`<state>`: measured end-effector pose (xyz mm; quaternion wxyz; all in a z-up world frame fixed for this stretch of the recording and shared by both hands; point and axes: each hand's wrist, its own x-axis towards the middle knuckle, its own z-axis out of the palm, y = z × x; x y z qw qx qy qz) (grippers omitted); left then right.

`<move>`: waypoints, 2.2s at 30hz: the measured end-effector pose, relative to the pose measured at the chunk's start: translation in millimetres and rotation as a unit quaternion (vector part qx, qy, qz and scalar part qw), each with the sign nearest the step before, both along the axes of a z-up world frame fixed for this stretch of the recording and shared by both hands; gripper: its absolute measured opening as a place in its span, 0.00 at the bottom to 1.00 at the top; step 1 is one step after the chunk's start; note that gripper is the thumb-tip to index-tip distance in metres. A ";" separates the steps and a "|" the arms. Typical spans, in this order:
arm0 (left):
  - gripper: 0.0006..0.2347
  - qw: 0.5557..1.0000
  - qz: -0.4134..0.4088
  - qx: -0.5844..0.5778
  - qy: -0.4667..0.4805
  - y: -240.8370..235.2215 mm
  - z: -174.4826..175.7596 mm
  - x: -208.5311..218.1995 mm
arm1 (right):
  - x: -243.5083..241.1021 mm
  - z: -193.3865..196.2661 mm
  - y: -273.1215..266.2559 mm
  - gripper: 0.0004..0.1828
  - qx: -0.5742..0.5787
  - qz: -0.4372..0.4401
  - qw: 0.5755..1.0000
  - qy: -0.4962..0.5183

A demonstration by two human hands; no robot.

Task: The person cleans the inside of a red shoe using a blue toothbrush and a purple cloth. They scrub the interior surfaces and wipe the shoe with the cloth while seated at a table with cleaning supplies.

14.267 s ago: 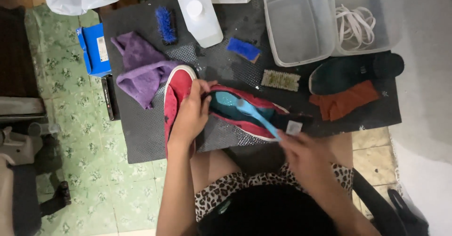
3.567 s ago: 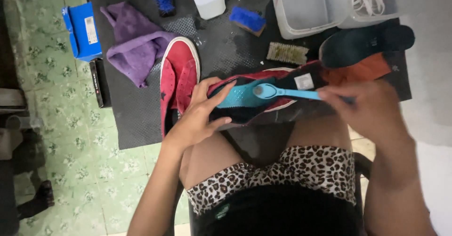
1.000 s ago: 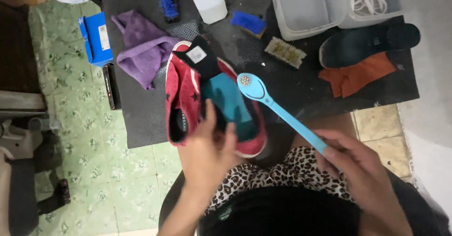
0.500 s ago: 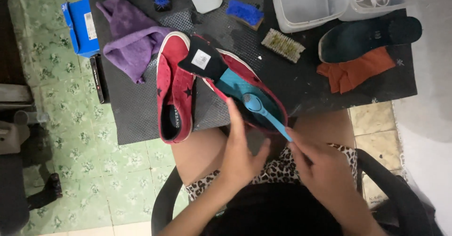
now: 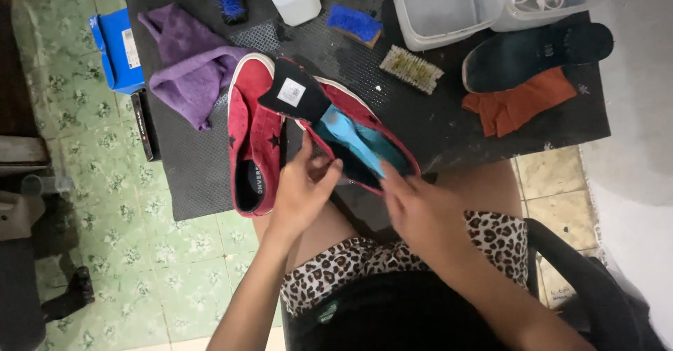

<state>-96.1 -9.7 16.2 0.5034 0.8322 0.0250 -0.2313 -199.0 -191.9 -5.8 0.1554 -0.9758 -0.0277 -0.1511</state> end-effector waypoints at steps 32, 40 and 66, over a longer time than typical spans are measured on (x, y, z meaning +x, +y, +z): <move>0.55 0.916 -0.299 0.120 -0.237 25.6 -27.9 42.7 | 4.4 1.9 -3.7 0.17 -0.082 0.010 0.995 0.064; 0.55 0.917 -0.312 0.134 -0.211 25.1 -23.0 42.6 | 2.2 -3.6 2.1 0.24 -0.131 0.027 0.984 0.117; 0.53 0.880 -0.368 0.051 -0.297 18.1 -21.2 68.8 | 39.7 -0.8 15.8 0.15 -0.076 0.023 0.997 0.020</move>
